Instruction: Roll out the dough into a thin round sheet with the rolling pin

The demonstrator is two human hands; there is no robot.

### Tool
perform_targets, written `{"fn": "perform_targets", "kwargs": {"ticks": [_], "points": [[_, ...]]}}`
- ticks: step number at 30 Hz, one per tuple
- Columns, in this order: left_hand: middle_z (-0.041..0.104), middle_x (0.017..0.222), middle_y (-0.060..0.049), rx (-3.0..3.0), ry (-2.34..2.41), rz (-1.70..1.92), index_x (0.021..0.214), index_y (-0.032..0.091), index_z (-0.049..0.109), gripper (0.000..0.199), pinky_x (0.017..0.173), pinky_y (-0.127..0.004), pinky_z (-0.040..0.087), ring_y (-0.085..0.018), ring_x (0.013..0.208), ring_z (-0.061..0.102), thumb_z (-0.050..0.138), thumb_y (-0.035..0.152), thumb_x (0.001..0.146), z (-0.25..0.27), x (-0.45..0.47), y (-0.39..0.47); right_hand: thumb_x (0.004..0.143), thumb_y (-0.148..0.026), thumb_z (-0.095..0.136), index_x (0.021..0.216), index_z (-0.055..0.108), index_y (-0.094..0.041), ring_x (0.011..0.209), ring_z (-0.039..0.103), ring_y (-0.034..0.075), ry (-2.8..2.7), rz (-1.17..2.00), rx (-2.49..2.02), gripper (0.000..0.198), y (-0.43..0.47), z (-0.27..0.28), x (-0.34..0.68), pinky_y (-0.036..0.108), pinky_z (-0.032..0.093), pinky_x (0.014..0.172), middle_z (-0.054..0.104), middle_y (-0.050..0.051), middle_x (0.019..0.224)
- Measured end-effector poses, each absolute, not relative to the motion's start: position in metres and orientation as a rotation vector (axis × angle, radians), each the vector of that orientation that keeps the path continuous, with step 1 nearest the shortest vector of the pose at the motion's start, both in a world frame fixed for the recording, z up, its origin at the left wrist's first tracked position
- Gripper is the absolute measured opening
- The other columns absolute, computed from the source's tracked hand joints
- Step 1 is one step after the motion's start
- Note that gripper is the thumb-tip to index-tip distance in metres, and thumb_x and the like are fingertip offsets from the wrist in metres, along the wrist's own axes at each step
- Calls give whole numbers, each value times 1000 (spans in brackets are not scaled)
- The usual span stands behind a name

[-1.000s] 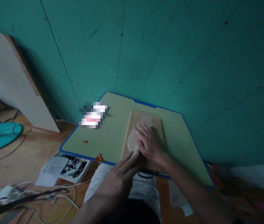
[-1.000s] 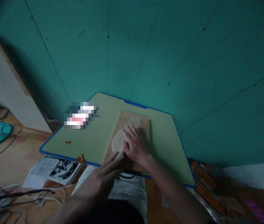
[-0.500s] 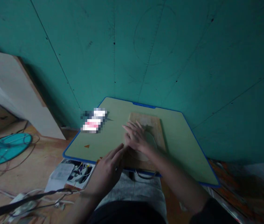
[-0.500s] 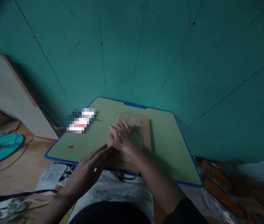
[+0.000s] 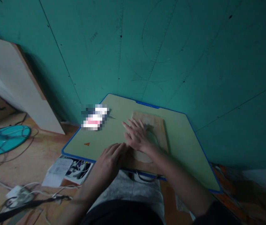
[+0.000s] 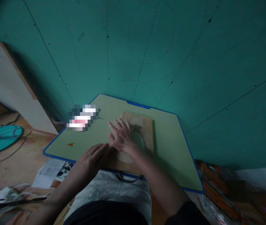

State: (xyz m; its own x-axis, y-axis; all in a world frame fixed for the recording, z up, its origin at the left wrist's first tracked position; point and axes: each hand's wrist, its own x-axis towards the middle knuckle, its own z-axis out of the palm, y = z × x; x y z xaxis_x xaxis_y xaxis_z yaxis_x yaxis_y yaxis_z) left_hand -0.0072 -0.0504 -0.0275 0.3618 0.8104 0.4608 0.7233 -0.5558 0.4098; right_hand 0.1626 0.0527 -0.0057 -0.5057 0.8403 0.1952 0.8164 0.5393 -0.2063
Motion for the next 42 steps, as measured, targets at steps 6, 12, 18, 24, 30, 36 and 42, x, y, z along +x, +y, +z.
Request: {"fn": "perform_targets", "kwargs": {"ticks": [6, 12, 18, 24, 30, 36, 42], "points": [[71, 93, -8, 2306, 1629, 572, 116, 22, 64, 25, 72, -31, 50, -23, 83, 67, 45, 21, 99, -14, -6, -26, 95, -26, 49, 143, 55, -17, 145, 36, 28, -2451, 167, -1335, 50, 82, -7, 131, 52, 17, 123, 56, 13, 145], [60, 61, -1, 1973, 1694, 632, 76, 23, 55, 18, 56, -27, 38, -22, 59, 63, 53, 32, 91, -9, -10, 3, 98, -22, 38, 143, 52, -20, 141, 44, 20, -2126, 279, -1189, 47, 67, -15, 180, 40, 37, 116, 53, 11, 148], [53, 61, 2, 1690, 1688, 1000, 79, 23, 50, 31, 51, -27, 39, -19, 56, 55, 49, 54, 80, -19, -25, 8, 94, -21, 45, 130, 62, -18, 134, 53, 25, -2081, 203, -1463, 40, 29, -26, 243, 46, 44, 111, 59, 15, 141], [49, 58, 5, 1521, 1590, 1230, 78, 22, 49, 35, 49, -26, 41, -16, 52, 50, 51, 57, 75, -26, -10, 6, 94, -25, 56, 129, 64, -16, 139, 47, 24, -2422, 217, -1314, 37, 25, -12, 193, 42, 35, 118, 57, 14, 145], [50, 57, 5, 1476, 1553, 1277, 78, 21, 52, 36, 47, -24, 39, -14, 51, 48, 56, 56, 75, -28, -13, 2, 99, -35, 53, 136, 59, -16, 144, 42, 25, -2532, 243, -1274, 42, 26, -18, 186, 45, 30, 121, 52, 13, 151], [47, 57, 6, 1477, 1567, 1249, 77, 21, 54, 36, 50, -25, 36, -14, 53, 45, 59, 56, 71, -30, -10, -1, 98, -42, 56, 137, 57, -18, 141, 44, 25, -2565, 176, -1254, 46, 16, -13, 199, 46, 31, 119, 54, 13, 149], [49, 58, 5, 1527, 1549, 1219, 80, 21, 55, 33, 51, -26, 37, -15, 54, 47, 57, 53, 75, -29, -11, -3, 97, -39, 56, 137, 59, -16, 136, 49, 29, -2482, 119, -1445, 46, -1, -8, 214, 48, 36, 116, 56, 15, 146]]}}
